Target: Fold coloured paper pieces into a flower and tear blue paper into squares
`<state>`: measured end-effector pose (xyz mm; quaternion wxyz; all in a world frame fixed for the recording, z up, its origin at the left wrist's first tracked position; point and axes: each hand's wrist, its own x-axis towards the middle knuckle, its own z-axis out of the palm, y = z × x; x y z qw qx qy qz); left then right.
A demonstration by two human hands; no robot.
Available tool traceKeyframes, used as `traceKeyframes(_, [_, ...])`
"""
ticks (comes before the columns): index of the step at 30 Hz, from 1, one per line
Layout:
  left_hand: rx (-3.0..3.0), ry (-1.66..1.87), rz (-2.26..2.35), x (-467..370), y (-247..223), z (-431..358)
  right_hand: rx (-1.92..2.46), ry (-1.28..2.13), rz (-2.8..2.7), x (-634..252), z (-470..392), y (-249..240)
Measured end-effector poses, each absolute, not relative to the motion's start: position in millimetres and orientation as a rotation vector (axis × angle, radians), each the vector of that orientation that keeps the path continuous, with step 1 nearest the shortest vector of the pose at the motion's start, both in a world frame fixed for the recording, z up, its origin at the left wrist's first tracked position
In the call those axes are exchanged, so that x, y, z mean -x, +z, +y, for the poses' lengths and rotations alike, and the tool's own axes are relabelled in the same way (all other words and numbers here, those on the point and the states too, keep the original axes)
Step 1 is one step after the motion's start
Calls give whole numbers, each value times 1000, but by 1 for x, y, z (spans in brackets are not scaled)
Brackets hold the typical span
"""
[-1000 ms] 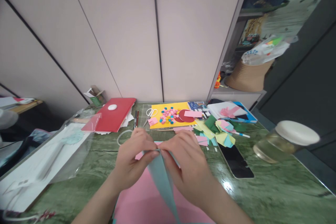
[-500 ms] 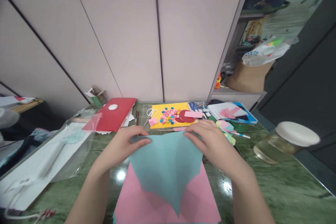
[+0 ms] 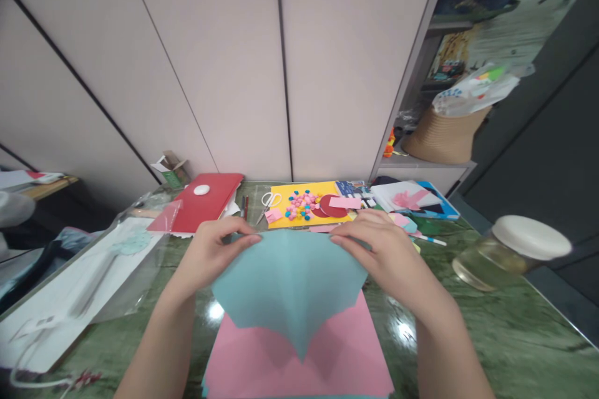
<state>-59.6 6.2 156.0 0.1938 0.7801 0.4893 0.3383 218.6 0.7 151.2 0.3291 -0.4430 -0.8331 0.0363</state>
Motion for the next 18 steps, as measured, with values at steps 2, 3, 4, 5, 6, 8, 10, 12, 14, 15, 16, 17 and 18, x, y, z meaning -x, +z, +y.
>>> traceKeyframes(2, [-2173,949,1367,60,157,6,1172,99,-2169,-218,0,152])
traceKeyframes(3, [-2162,946,1367,60,157,6,1182,106,-2165,-218,0,153])
traceKeyframes(4, [-2151,942,1370,60,158,6,1195,122,-2166,-218,-1,153])
traceKeyframes(5, [-2139,934,1375,61,158,6,1216,148,-2166,-219,-1,154])
traceKeyframes(6, [-2125,924,1382,62,159,7,1248,186,-2165,-220,-1,154])
traceKeyframes(8, [-2094,902,1397,64,159,8,1325,298,-2165,-226,1,155])
traceKeyframes(10, [-2066,870,1388,68,159,11,1388,431,-2145,-233,4,155])
traceKeyframes(12, [-2037,818,1363,73,157,14,1415,528,-2092,-241,10,154])
traceKeyframes(14, [-2002,740,1335,81,154,19,1425,551,-2022,-248,15,152])
traceKeyframes(15, [-1988,700,1328,84,152,21,1431,541,-1993,-250,17,151])
traceKeyframes(16, [-1982,668,1324,88,150,23,1435,525,-1973,-252,19,150])
traceKeyframes(17, [-1988,654,1324,91,149,25,1438,509,-1959,-253,21,149])
traceKeyframes(18, [-2005,653,1324,93,148,26,1440,494,-1947,-254,22,148])
